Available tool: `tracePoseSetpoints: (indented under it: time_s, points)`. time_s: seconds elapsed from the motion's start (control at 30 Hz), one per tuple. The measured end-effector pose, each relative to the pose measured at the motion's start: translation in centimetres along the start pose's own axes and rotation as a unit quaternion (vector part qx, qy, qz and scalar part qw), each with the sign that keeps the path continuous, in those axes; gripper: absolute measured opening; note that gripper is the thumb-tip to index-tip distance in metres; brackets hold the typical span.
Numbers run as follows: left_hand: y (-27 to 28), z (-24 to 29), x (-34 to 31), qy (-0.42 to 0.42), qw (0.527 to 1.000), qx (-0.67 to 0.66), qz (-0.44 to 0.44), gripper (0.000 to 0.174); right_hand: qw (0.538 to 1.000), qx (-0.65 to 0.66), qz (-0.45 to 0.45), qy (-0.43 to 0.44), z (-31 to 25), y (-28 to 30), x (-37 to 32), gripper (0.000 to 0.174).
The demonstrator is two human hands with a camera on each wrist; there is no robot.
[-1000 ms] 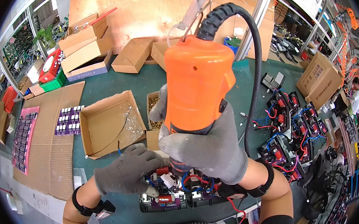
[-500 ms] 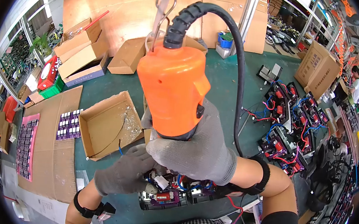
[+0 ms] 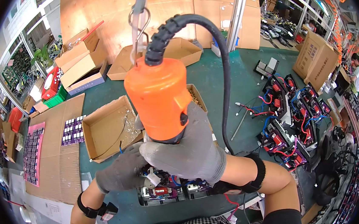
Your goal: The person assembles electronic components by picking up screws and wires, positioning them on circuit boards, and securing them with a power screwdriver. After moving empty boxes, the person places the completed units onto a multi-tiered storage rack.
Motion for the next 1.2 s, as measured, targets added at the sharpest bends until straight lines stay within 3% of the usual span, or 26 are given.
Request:
tracePoseSetpoints:
  time_s: [0.2, 0.3, 0.47, 0.57, 0.67, 0.8, 0.83, 0.9, 1.0, 1.03, 1.1, 1.17, 1.2]
  points:
    - [0.4, 1.5, 0.1, 0.02, 0.997, 0.073, -0.028, 0.052, 0.999, 0.04, 0.024, -0.01, -0.2, 0.4, 0.4, 0.05]
    - [0.1, 1.7, 0.8, -0.018, 0.989, 0.134, -0.062, 0.056, 0.998, 0.055, 0.016, -0.01, 0.1, 0.5, 0.4, 0.051]
    - [-0.1, 1.4, 0.9, -0.01, 0.991, 0.108, -0.077, 0.056, 0.998, 0.034, 0.013, -0.042, 0.4, 0.6, 0.3, 0.047]
    - [0.6, 0.1, 1.4, -0.026, 0.992, 0.029, -0.119, 0.056, 0.999, 0.03, -0.01, -0.005, -0.6, 0.6, 1.0, 0.046]
    - [2.7, -2.1, 3.1, -0.057, 0.997, -0.004, -0.052, 0.061, 0.997, 0.076, 0.015, -0.013, -1.5, 1.1, 1.0, 0.048]
    - [5.2, -1.1, 5.6, -0.057, 0.992, -0.096, 0.054, 0.065, 0.993, 0.066, -0.069, -0.068, 0.2, 0.4, 1.4, 0.047]
    - [4.5, -2.9, 6.0, -0.02, 0.987, -0.16, 0.026, 0.064, 0.992, 0.096, -0.062, -0.046, 0.4, 0.2, 1.6, 0.048]
    - [3.4, -5.0, 7.0, 0.02, 0.959, -0.281, -0.003, 0.059, 0.995, 0.069, -0.067, 0.027, -0.5, 0.3, 2.0, 0.048]
    - [3.0, -3.5, 8.0, -0.003, 0.915, -0.402, 0.021, 0.065, 0.983, 0.163, -0.083, -0.025, 0.0, 0.5, 1.9, 0.048]
    - [1.4, -5.5, 8.3, 0.024, 0.844, -0.533, 0.044, 0.069, 0.984, 0.161, -0.078, -0.017, 0.0, 0.6, 1.9, 0.048]
    - [-0.1, -6.3, 8.6, 0.028, 0.736, -0.675, 0.042, 0.074, 0.989, 0.128, -0.072, -0.014, 0.1, 0.8, 1.9, 0.049]
    - [0.0, -5.0, 8.6, -0.02, 0.697, -0.717, -0.004, 0.073, 0.995, 0.066, -0.068, -0.024, 0.4, 1.1, 1.8, 0.051]
    - [-0.8, -5.9, 8.5, 0.0, 0.633, -0.774, 0.004, 0.072, 0.994, 0.077, -0.071, -0.028, 0.4, 1.1, 1.8, 0.051]
Point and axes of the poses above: each hand's wrist, its own x-axis towards the middle knuckle, its own y-axis out of the back of the hand, z = x × y, the point moved 9 cm from there along x, towards the middle knuckle, and after that the axes turned 6 degrees about -z, right-handed, at the moved point
